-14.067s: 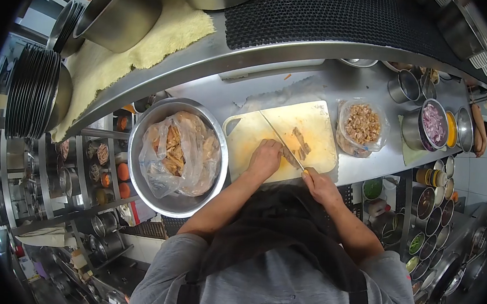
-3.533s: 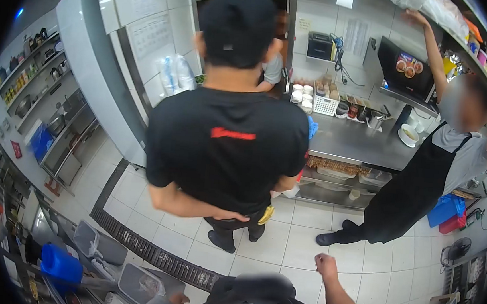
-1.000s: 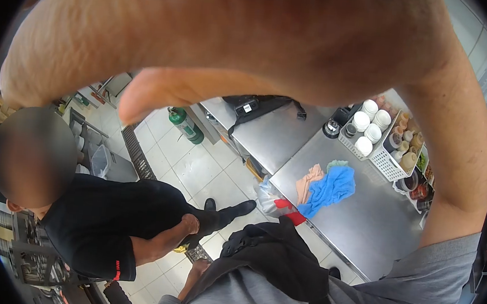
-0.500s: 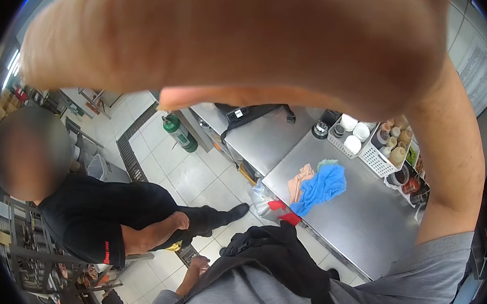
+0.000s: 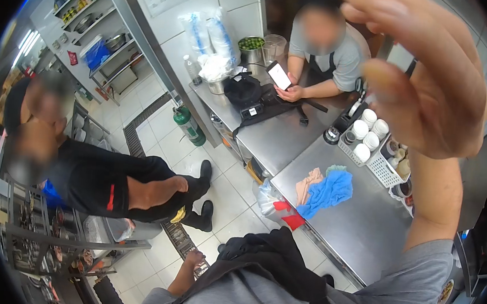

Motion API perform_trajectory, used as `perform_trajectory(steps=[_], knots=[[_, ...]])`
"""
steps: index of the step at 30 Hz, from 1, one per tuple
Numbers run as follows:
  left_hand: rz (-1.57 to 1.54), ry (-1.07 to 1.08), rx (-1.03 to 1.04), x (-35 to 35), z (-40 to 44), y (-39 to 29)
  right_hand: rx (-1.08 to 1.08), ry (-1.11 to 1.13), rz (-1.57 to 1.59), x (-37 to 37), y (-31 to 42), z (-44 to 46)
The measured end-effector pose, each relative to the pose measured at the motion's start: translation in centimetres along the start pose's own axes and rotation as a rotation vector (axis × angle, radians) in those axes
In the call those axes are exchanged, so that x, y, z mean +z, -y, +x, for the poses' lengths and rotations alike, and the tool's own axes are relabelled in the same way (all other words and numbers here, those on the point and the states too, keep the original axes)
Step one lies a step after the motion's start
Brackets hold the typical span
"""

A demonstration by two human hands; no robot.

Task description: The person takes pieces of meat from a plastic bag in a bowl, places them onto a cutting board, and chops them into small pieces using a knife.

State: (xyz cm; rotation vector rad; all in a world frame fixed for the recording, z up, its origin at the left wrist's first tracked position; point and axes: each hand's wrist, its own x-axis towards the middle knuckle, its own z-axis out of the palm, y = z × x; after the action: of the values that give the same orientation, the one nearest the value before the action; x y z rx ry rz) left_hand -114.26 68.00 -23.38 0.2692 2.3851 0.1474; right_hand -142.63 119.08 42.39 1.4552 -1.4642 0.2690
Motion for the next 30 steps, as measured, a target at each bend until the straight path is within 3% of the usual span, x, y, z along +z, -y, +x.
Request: perform_trajectory(steps=[1,2,4,6,8,9,11,12,13,14,15,17,20,24,27,30], knots=[[0.190,0.031,0.179,-0.8,-0.7,0.6,0.052,-0.083,0.006,0.2,-0.2,-0.7],[0.185,0.030,0.175,-0.9,-1.4,0.5,0.115,-0.155,0.002,0.6,-0.1,-1.5],[-0.759,-0.078,-0.447,0.5,-3.2,0.6,0.287,-0.251,-0.013,2.6,1.2,-4.2],[-0.294,-0.090,-0.037,3.5,-3.1,3.9,0.532,-0.288,-0.003,5.3,4.0,-7.2],[-0.230,-0.124,-0.180,4.8,-4.6,4.0,0.766,-0.335,0.076,9.6,8.1,-10.8],[-0.430,-0.097,-0.244,5.5,-5.9,3.5,0.914,-0.276,0.137,12.0,11.0,-12.9],[-0.358,-0.120,-0.111,8.9,-7.4,4.6,1.103,-0.108,0.142,16.9,17.8,-16.0],[-0.084,-0.167,0.081,11.2,-7.7,5.3,1.253,0.030,0.225,18.8,21.7,-16.5],[-0.119,-0.079,-0.010,11.1,-9.0,5.4,1.537,0.337,0.344,20.9,25.9,-18.0],[-0.145,0.008,-0.104,12.1,-10.1,6.1,1.601,0.376,0.455,23.6,30.6,-20.8],[-0.245,0.048,-0.164,12.8,-11.8,7.3,1.623,0.786,0.413,24.7,34.8,-22.1],[-0.427,0.089,-0.276,14.2,-14.4,9.9,1.685,0.996,0.484,26.4,43.4,-23.8],[-0.612,0.121,-0.412,16.2,-16.8,13.5,1.485,1.440,0.548,26.5,52.4,-28.6],[-1.031,0.147,-0.686,17.7,-18.2,17.8,1.596,1.531,0.302,26.5,53.6,-31.2],[-1.371,0.145,-0.884,18.1,-18.1,19.8,1.619,1.433,0.213,28.1,50.5,-27.7],[-1.262,0.151,-0.745,18.7,-17.3,21.1,1.587,1.310,0.209,31.7,48.3,-24.0]])
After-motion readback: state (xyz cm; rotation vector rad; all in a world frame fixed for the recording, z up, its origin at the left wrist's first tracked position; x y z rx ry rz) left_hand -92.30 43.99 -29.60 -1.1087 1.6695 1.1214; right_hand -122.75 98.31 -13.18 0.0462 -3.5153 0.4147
